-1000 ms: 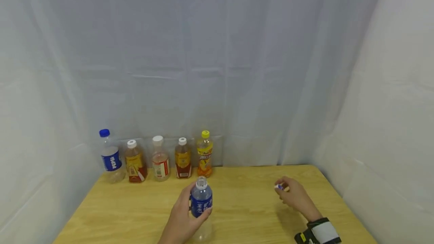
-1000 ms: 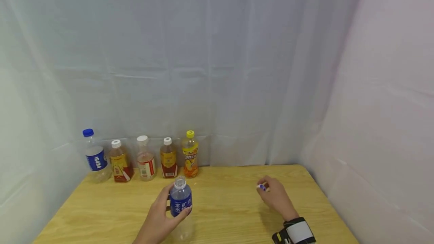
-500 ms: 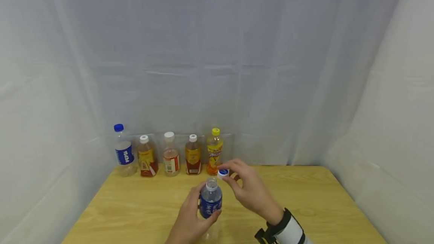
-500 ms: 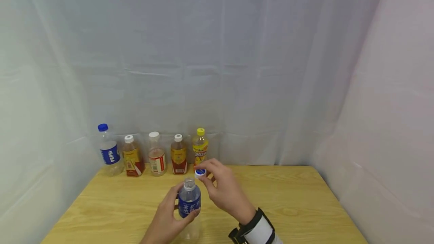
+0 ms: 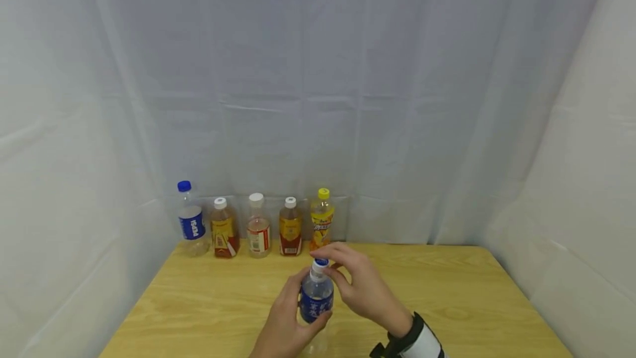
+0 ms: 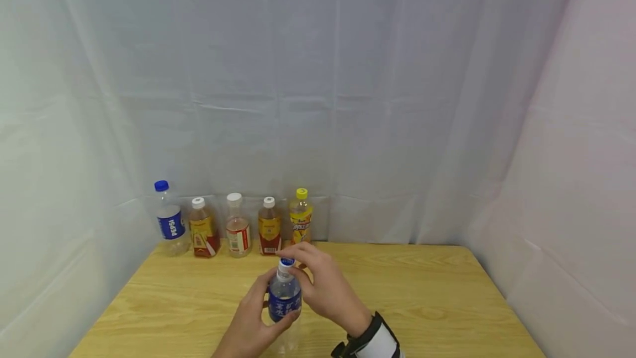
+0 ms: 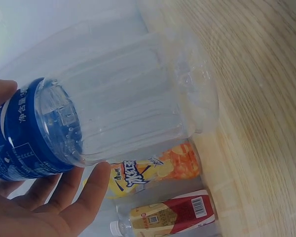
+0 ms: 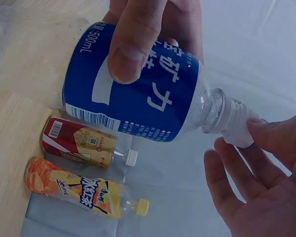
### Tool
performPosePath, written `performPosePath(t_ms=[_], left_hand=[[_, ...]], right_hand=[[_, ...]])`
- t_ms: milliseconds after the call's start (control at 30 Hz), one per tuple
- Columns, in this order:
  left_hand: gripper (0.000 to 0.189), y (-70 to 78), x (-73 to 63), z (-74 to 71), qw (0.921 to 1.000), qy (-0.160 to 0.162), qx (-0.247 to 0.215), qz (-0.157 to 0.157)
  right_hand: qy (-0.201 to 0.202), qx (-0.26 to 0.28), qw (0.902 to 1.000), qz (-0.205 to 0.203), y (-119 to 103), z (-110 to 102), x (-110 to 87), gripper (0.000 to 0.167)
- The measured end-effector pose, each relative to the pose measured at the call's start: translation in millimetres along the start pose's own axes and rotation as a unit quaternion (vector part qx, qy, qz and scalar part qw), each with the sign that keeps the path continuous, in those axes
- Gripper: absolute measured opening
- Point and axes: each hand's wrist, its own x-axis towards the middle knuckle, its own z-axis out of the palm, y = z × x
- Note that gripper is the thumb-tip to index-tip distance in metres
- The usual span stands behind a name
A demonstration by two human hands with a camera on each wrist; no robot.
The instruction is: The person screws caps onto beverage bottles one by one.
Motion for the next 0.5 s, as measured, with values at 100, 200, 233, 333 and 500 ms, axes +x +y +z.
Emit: performPosePath(t_ms=[100, 200, 233, 333, 500], left_hand=[[0.082, -0.2, 0.6, 0.4, 1.0000, 0.003, 0.003, 0.007], [0.082, -0.5, 1.2, 0.0, 0.9999, 0.000, 0.010, 0.010], [0.082, -0.6, 1.5, -0.2, 0.9999, -0.002, 0.012, 0.011], [0.080, -0.6, 1.6, -1.0, 0.9998, -0.008, 0.016, 0.008], [0.077, 0.7, 0.4, -2.3, 0.9998, -0.011, 0.018, 0.007]], right_hand=[[-0.008, 0.004, 0.9999, 0.003, 0.4, -0.7, 0.6, 0.036], [-0.013, 0.000, 0.9999, 0.011, 0.2, -1.4, 0.5, 0.034], [-0.013, -0.002, 0.9998, 0.015, 0.0, -1.5, 0.5, 0.033], [-0.010, -0.009, 0.9994, 0.033, -1.2, -1.4, 0.2, 0.029], [0.008, -0.023, 0.9972, 0.070, -3.9, 1.9, 1.7, 0.021]])
